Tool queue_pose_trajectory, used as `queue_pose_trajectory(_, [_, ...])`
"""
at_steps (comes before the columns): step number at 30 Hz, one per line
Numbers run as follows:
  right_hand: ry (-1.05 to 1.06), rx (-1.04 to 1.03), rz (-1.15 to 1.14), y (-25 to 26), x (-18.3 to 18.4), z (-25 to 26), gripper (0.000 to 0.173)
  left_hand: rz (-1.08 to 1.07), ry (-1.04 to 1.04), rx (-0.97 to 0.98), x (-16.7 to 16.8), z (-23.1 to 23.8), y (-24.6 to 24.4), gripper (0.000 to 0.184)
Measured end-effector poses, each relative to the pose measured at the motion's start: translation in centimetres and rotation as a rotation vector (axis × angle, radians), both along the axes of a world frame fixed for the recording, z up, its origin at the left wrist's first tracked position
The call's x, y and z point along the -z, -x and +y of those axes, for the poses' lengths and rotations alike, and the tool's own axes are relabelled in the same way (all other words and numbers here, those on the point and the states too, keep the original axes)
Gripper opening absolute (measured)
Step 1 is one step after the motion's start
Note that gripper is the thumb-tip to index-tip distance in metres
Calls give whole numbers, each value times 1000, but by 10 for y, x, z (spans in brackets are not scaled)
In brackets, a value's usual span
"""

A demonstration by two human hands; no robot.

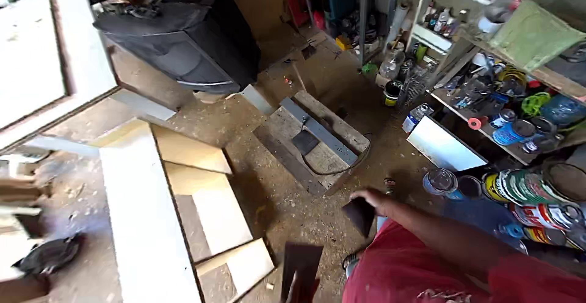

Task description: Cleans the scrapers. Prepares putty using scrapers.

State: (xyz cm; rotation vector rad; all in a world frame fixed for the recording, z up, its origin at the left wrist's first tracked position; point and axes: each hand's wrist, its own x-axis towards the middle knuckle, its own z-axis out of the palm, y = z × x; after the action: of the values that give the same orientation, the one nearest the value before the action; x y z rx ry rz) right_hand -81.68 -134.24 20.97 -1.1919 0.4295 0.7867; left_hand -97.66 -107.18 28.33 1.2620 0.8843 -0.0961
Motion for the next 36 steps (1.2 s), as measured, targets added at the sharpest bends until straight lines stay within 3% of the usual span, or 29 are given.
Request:
queue_pose_trajectory(2, [51,-130,-79,-22,-4,-46,33,-42,123,-7,-5,-54,-61,35])
queue_pose_trajectory(7, [-96,-295,-133,-98,-20,-145,32,-119,407,-2,-6,-182,-195,28])
queue_pose_trajectory(9, [-39,-264,-169,-127,-38,-173,36,-153,521,9,-4,-222,-235,21])
queue_pose_trajectory(12, [370,-48,-169,-170,-54,-198,43,-186,596,27,-1,-265,-288,19])
queue_pose_trajectory(14, [485,158,-107,-198,-46,-208,51,-192,616,-1,7,-279,-316,19])
queue_pose_trajectory(18, [496,414,24,-253,-26,-226,62,-140,627,-29,40,-286,-367,18])
queue_pose_trajectory(24, [469,732,238,-324,-13,-243,63,44,586,-21,100,-301,-434,26])
queue_pose_trajectory(28, [463,566,253,-364,20,-267,52,130,551,40,125,-318,-471,24])
queue_pose_trajectory(32, [104,-95,20,-397,68,-293,28,146,576,106,154,-343,-519,22])
queue_pose_trajectory(33, [42,-170,-14,-405,84,-294,24,148,574,132,166,-353,-534,21])
queue_pose_trajectory(36, [69,-32,24,-435,153,-303,21,183,474,252,216,-389,-582,15])
